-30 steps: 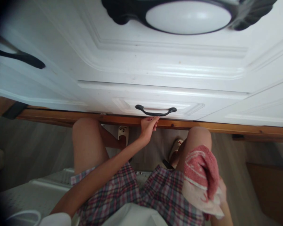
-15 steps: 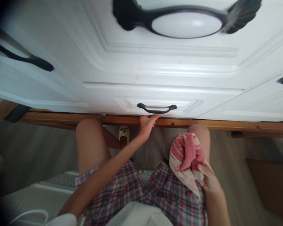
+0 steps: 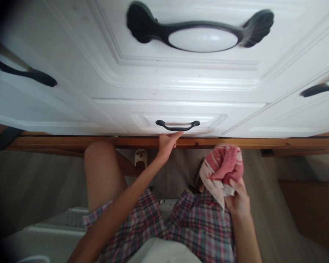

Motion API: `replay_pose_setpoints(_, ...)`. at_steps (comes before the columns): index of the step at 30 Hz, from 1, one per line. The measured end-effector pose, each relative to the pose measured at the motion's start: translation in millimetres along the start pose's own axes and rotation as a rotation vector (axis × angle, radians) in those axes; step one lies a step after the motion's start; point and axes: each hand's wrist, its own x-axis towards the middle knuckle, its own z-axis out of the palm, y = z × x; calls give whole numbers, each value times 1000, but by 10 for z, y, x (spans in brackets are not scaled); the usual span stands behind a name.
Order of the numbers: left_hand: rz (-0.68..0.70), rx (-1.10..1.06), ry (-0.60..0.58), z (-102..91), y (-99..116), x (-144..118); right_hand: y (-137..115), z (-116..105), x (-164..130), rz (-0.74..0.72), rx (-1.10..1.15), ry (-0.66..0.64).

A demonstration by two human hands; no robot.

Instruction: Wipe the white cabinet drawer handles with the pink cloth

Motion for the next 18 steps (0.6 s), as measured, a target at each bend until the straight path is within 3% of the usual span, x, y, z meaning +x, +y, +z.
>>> replay_pose_setpoints(5, -75, -85, -36, -9, 56, 21, 64, 50, -20, 16, -9, 40)
replay_pose_setpoints(8, -93, -105, -36, -14, 99, 2, 13, 202, -25, -8, -34, 118)
replay_pose_setpoints(11, -113, -117, -60, -20, 115, -14, -181, 458, 53, -204, -63, 228)
replay_pose_setpoints(16, -109, -117, -90, -28, 96, -11, -515, 906, 486, -700, -105, 349)
replay_pose_setpoints(18, -100, -114, -100, -30, 85, 8, -523, 1104, 679, -763, -249, 394)
